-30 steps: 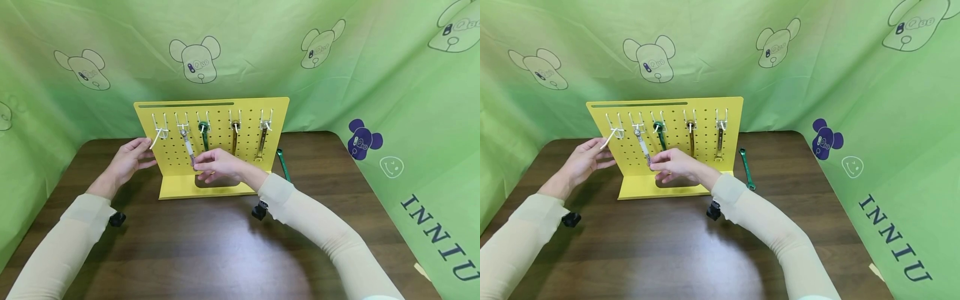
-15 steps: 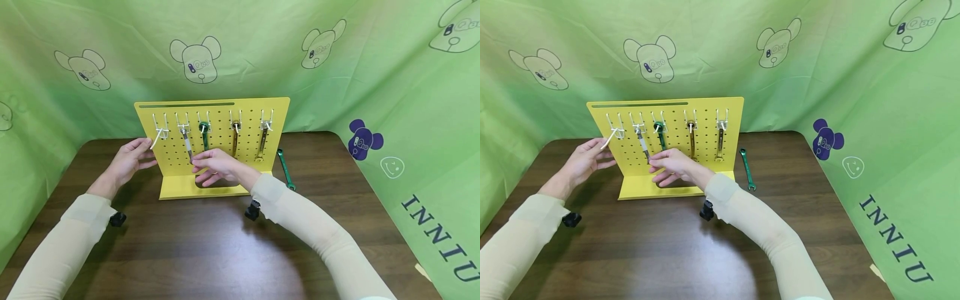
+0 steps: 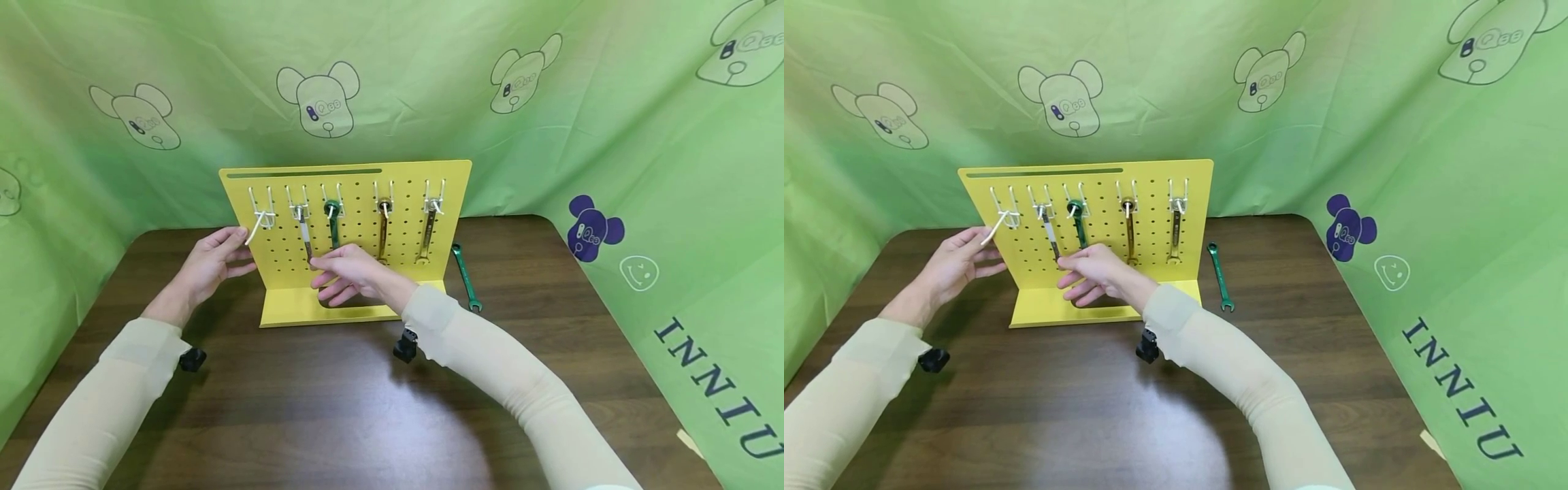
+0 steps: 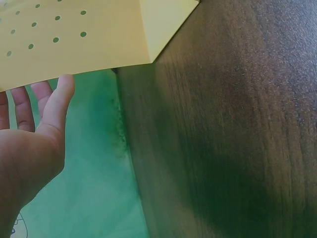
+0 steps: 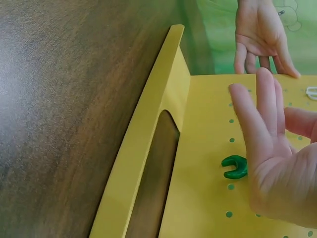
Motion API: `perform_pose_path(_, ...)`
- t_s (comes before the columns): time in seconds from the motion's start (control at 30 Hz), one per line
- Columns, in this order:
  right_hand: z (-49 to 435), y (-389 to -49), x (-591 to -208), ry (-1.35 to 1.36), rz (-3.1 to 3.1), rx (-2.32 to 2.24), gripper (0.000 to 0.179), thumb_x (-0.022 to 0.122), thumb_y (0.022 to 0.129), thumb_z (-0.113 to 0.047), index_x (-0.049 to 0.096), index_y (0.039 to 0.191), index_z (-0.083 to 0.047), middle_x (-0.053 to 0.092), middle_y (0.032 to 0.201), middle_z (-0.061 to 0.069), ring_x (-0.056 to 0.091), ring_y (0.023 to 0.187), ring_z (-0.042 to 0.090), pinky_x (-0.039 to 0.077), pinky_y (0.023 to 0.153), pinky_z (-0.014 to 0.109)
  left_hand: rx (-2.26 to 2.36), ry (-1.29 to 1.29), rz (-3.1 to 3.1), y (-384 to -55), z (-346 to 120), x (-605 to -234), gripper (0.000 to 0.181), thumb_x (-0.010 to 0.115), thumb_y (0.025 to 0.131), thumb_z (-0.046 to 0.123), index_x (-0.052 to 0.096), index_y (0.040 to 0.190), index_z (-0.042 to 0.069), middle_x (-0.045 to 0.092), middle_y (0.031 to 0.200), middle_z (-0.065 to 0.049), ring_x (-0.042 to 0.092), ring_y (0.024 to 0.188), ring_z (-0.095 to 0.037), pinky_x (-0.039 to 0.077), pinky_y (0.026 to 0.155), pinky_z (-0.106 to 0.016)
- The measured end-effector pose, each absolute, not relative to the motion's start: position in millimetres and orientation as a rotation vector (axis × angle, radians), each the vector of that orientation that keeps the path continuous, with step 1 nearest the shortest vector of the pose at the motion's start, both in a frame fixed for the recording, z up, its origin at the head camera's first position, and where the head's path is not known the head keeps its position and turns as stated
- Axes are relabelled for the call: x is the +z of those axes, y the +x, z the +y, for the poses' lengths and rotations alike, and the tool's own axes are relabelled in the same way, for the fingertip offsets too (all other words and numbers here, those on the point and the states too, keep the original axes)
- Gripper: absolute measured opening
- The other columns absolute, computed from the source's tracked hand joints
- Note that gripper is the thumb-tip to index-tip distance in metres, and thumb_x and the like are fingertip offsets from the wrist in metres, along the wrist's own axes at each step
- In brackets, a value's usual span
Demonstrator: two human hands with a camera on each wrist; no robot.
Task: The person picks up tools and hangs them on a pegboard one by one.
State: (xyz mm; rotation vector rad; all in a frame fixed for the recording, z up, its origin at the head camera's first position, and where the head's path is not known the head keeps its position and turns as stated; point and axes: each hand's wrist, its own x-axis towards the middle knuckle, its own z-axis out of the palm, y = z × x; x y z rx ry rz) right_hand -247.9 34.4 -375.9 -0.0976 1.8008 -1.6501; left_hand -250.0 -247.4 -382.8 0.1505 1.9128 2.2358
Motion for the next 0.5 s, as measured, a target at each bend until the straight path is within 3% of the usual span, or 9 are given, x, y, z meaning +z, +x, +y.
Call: perform_pose_path(0.5, 42.1, -249.4, -378.4, -0.135, 1.763, -1.632, 0.04, 0.06, 0.095, -0.029, 0.057, 0.126, -0.004, 0.062, 0.116, 0.025, 0.068, 0.086, 0.034, 0.058, 0.074, 0.049, 2.254, 0.149, 1.908, -249.3, -246.5, -382.3, 0.021, 0.06, 0.094, 0.028, 0.067, 0.102, 0.011, 0.065, 0.1, -0.001, 0.063, 0.089, -0.019, 0.055, 0.086, -0.045)
